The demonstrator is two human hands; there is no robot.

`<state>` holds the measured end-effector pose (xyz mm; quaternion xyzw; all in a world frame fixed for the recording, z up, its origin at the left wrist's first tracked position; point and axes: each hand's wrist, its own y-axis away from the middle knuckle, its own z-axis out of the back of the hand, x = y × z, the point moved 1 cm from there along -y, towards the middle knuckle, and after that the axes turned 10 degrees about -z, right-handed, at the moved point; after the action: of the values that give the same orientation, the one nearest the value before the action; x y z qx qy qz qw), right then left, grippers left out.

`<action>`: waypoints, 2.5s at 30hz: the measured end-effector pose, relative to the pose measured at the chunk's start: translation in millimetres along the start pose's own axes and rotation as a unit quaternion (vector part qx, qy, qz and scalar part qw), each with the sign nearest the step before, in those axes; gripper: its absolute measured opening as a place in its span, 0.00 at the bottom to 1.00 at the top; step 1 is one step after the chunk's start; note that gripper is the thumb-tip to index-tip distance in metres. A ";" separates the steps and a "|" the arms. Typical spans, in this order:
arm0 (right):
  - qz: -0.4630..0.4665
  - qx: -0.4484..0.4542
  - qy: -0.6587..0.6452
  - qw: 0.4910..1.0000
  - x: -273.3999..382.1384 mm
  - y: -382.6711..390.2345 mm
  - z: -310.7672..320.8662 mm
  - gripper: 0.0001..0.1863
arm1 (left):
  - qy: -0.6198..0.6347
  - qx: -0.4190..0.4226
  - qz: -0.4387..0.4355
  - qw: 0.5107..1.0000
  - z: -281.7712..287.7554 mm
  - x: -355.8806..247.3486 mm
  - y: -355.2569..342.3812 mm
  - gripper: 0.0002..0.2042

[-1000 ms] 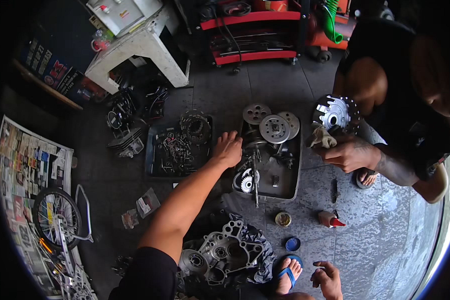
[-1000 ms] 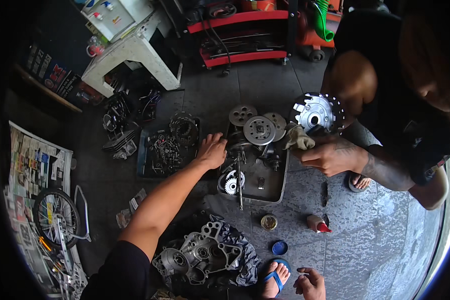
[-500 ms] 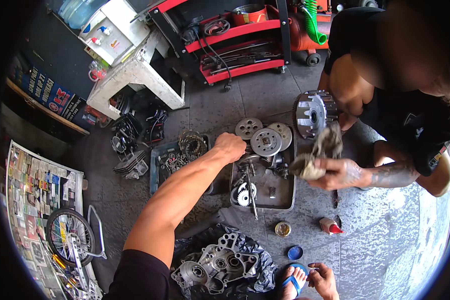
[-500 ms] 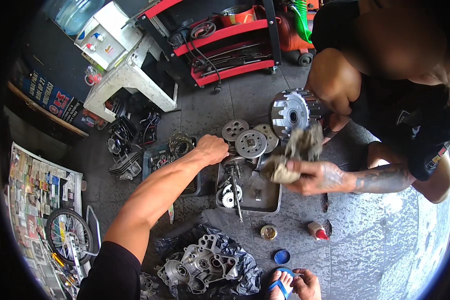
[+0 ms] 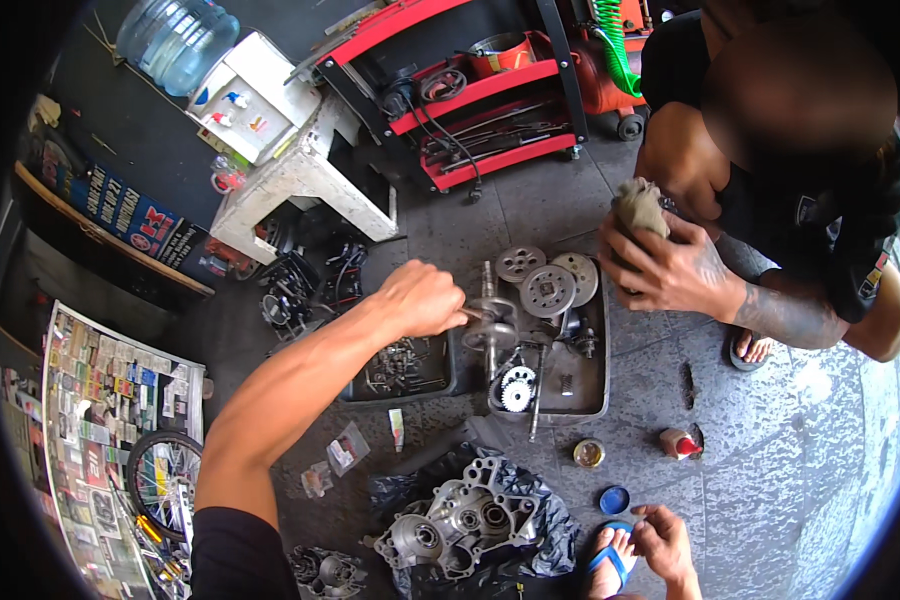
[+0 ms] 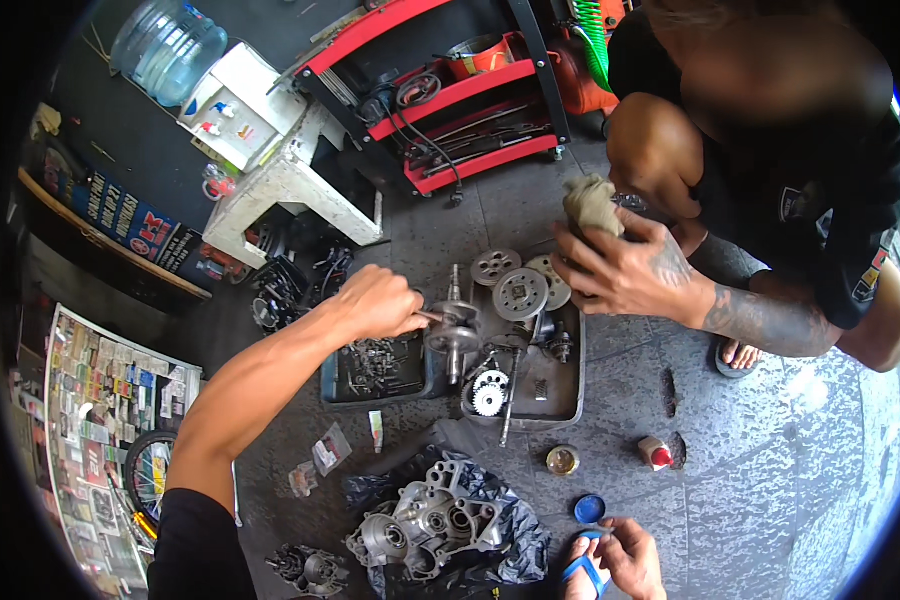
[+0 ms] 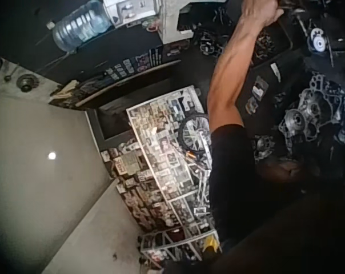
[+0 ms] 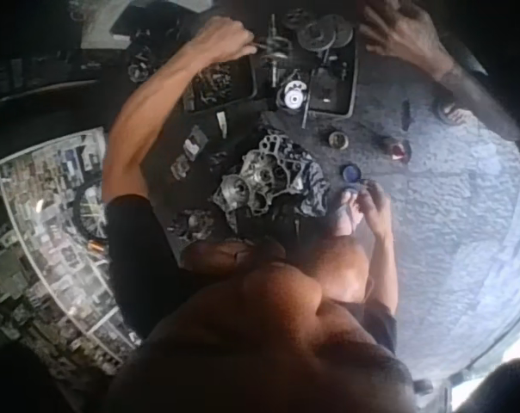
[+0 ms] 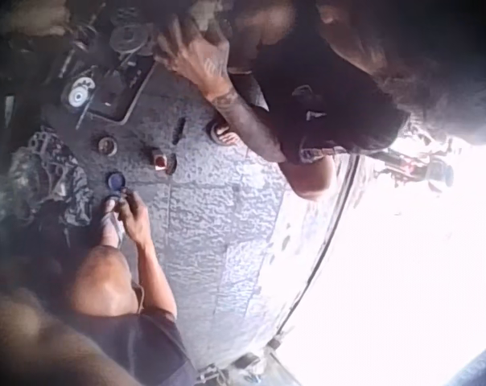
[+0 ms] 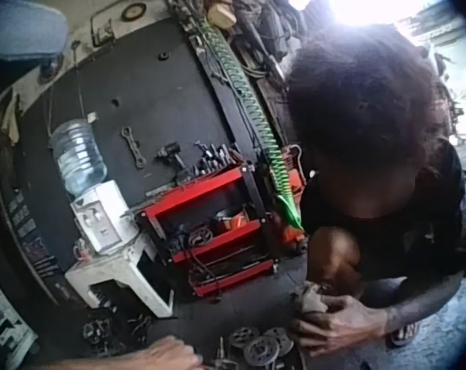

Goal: The person wipes engine crankcase components with a cloth, applies lubricant from a squeeze bottle into the bearings, and installs a crankshaft assembly into the crankcase casing.

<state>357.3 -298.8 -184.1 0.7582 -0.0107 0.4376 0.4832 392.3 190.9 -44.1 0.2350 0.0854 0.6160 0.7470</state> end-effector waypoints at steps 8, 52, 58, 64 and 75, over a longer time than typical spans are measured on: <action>0.542 -0.081 0.323 0.772 150.6 16.4 -74.2 0.23 | -0.166 -0.153 -0.205 0.952 89.7 -90.1 138.7 0.18; -0.184 0.533 -0.289 0.773 66.3 87.7 -138.2 0.31 | -0.216 -0.133 -0.126 0.959 82.0 -274.4 268.7 0.07; -0.019 0.524 0.049 0.850 80.2 96.1 -127.4 0.30 | -0.131 -0.082 -0.121 0.981 70.4 -282.0 260.1 0.08; 0.374 0.291 0.492 0.730 82.5 74.5 -132.5 0.39 | -0.065 -0.104 -0.110 0.986 62.9 -274.4 270.7 0.12; -0.033 0.422 0.008 0.906 50.3 55.0 -164.4 0.30 | 0.007 -0.170 -0.058 0.984 52.4 -266.8 287.5 0.17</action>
<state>256.8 -185.7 -85.7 0.8877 0.2033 0.3913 0.1323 100.7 -40.7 89.7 0.0952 -0.0019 0.5784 0.8102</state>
